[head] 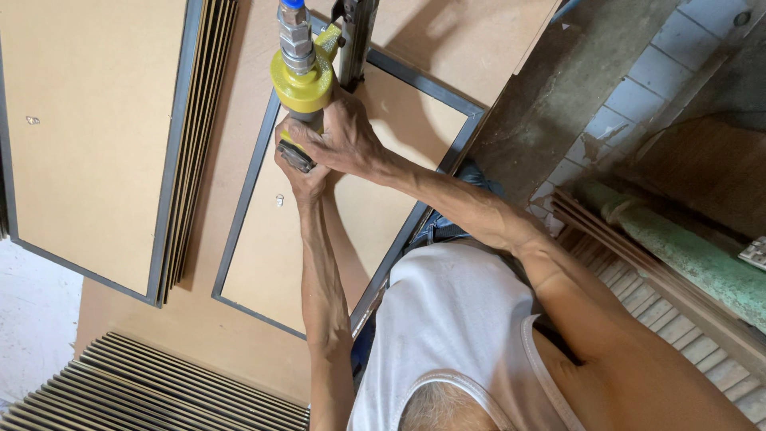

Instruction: The person uses a pneumatic nail gun to attach dark frame pieces to rectangular boards on a workbench. They repeatedly position each frame, fire nails along the edges, then flip and stack the completed units.

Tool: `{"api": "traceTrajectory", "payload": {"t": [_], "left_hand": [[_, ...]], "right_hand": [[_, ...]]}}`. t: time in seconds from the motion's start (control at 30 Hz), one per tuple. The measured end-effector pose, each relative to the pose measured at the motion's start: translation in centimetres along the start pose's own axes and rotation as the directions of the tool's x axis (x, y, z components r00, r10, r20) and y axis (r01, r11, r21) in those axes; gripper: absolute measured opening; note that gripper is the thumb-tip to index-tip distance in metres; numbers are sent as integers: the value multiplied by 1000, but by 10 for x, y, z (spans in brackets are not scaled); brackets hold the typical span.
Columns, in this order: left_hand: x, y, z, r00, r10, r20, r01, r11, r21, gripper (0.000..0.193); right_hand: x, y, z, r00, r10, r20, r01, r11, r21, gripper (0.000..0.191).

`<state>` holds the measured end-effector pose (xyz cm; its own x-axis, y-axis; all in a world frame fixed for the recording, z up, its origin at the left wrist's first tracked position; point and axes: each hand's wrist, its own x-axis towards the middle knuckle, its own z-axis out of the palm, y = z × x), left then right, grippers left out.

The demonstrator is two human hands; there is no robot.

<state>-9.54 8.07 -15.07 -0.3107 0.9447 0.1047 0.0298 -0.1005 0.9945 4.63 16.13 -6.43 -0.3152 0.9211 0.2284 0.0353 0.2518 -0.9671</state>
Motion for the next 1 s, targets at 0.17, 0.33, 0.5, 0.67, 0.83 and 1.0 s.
{"api": "traceTrajectory", "payload": {"t": [0.17, 0.33, 0.5, 0.67, 0.83, 1.0], "left_hand": [[0, 0, 2, 1000, -23, -4, 23, 992, -125, 75], [-6, 27, 7, 993, -114, 23, 112, 991, 68, 85], [-36, 65, -17, 980, 191, 45, -195, 916, 351, 86], [-65, 72, -81, 931, 129, -340, 231, 511, 828, 47], [-72, 48, -112, 876, 206, -436, 253, 574, 779, 33], [-75, 43, -112, 853, 230, -469, 237, 631, 739, 27]], "right_hand": [[-1, 3, 3, 1000, 14, 8, -14, 1000, -2, 44], [-5, -6, -8, 998, 18, 56, -21, 998, 61, 39], [-13, -14, -61, 945, 110, 307, -175, 966, 192, 31], [-34, 18, -108, 974, -21, 225, -54, 945, 322, 35], [-30, 42, -117, 924, 296, -243, -121, 828, 548, 26], [-7, 35, -132, 905, 400, -144, -274, 807, 523, 19]]}}
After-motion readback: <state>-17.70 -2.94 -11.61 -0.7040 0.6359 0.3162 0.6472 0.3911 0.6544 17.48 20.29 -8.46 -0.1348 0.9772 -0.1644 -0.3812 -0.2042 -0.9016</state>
